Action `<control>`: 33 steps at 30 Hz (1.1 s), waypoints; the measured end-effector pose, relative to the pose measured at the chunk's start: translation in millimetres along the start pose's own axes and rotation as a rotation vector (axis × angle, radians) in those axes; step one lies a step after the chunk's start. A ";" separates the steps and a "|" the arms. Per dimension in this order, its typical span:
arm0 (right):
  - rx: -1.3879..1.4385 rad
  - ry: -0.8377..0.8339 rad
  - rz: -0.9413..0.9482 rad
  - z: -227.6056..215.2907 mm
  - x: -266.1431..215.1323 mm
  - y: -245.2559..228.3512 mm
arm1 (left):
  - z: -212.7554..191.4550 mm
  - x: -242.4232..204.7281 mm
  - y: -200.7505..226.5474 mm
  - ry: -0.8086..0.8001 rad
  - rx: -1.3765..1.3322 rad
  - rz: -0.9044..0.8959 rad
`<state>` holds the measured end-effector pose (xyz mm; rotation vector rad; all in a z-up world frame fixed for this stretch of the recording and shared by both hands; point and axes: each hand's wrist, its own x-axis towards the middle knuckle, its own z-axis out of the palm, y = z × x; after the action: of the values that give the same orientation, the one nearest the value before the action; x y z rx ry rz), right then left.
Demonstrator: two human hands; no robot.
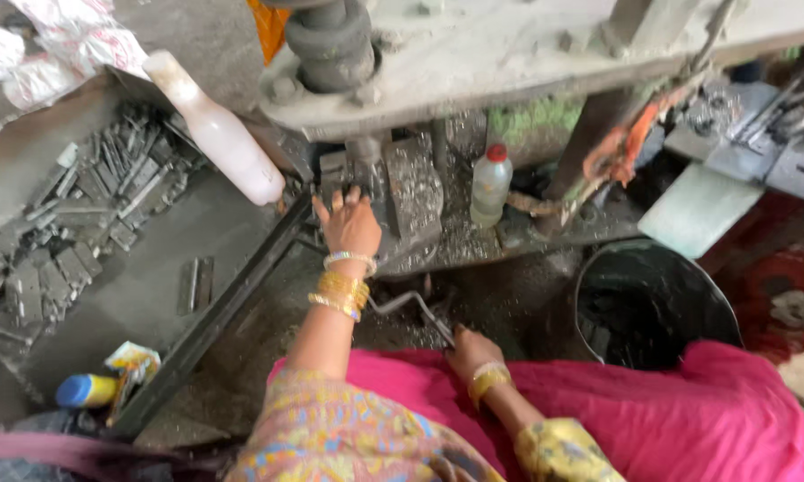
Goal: The person operates a drill press to drill holes into small metal plates. They pick up plates from a tray, position them under the drill bit, and activate the machine using a foot pedal. Drilled plates are placed back into the tray.
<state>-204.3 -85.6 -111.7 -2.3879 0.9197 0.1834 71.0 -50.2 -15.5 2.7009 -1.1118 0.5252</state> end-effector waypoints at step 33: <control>0.023 0.204 -0.207 -75.9 -33.0 -54.0 | -59.4 -71.4 9.9 -0.083 -0.057 0.033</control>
<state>-199.6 -76.2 -13.4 -2.4936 0.7509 -0.1517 1.8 6.1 12.1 2.6822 -1.1755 0.3834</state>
